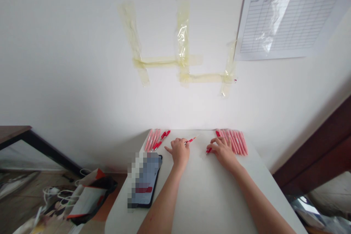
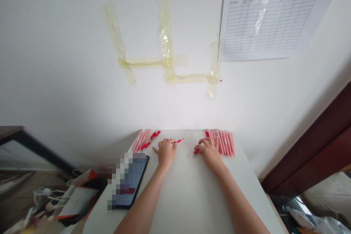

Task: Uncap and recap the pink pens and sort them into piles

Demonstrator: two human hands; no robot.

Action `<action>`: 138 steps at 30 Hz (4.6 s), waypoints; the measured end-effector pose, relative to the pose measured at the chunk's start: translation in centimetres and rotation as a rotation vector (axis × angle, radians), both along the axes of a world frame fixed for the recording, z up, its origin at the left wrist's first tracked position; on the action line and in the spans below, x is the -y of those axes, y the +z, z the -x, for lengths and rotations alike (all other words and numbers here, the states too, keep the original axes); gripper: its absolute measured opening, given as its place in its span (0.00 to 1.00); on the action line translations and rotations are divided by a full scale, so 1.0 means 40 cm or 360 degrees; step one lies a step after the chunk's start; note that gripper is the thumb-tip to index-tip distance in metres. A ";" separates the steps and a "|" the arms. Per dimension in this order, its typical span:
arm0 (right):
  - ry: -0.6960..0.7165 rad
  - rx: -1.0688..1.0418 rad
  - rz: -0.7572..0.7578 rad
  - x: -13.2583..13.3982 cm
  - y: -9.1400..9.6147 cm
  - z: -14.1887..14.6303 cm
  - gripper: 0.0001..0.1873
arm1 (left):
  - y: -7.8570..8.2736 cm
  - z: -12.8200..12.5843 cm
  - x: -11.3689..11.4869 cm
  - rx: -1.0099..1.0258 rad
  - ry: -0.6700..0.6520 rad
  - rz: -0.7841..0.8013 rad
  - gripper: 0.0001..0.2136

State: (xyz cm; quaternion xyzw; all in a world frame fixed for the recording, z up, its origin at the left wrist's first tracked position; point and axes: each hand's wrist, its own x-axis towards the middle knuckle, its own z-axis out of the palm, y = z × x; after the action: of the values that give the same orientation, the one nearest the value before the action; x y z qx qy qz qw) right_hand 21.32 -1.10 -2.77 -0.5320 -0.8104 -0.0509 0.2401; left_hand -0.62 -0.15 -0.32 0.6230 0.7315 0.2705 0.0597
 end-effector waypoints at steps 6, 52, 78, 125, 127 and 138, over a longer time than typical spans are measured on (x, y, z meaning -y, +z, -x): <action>-0.0047 0.0025 -0.0002 -0.001 -0.005 -0.005 0.23 | -0.010 -0.003 -0.004 -0.0058 -0.0007 0.0083 0.08; -0.0261 -0.0124 -0.0276 -0.023 0.038 -0.036 0.15 | 0.002 0.029 -0.016 0.0147 -0.0093 -0.0001 0.08; 0.0105 0.0019 0.0207 -0.123 0.029 0.075 0.13 | -0.008 0.033 -0.018 0.0038 -0.0029 -0.0082 0.07; -0.0023 -0.0740 0.0599 -0.100 0.026 0.158 0.13 | 0.013 0.025 0.001 -0.0337 -0.0404 -0.0625 0.13; -0.0018 -0.0756 0.0616 -0.099 0.025 0.159 0.13 | 0.013 0.025 0.001 -0.0355 -0.0415 -0.0642 0.14; -0.0043 -0.0778 0.0576 -0.100 0.013 0.151 0.13 | 0.012 0.021 0.001 -0.0286 -0.0300 -0.0513 0.11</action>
State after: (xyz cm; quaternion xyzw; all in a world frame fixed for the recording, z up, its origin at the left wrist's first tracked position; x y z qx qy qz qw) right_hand 15.27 2.89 -2.25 -0.5734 -0.7173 0.2208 0.3286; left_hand -1.46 -0.21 0.16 0.7118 0.6196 0.3207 -0.0812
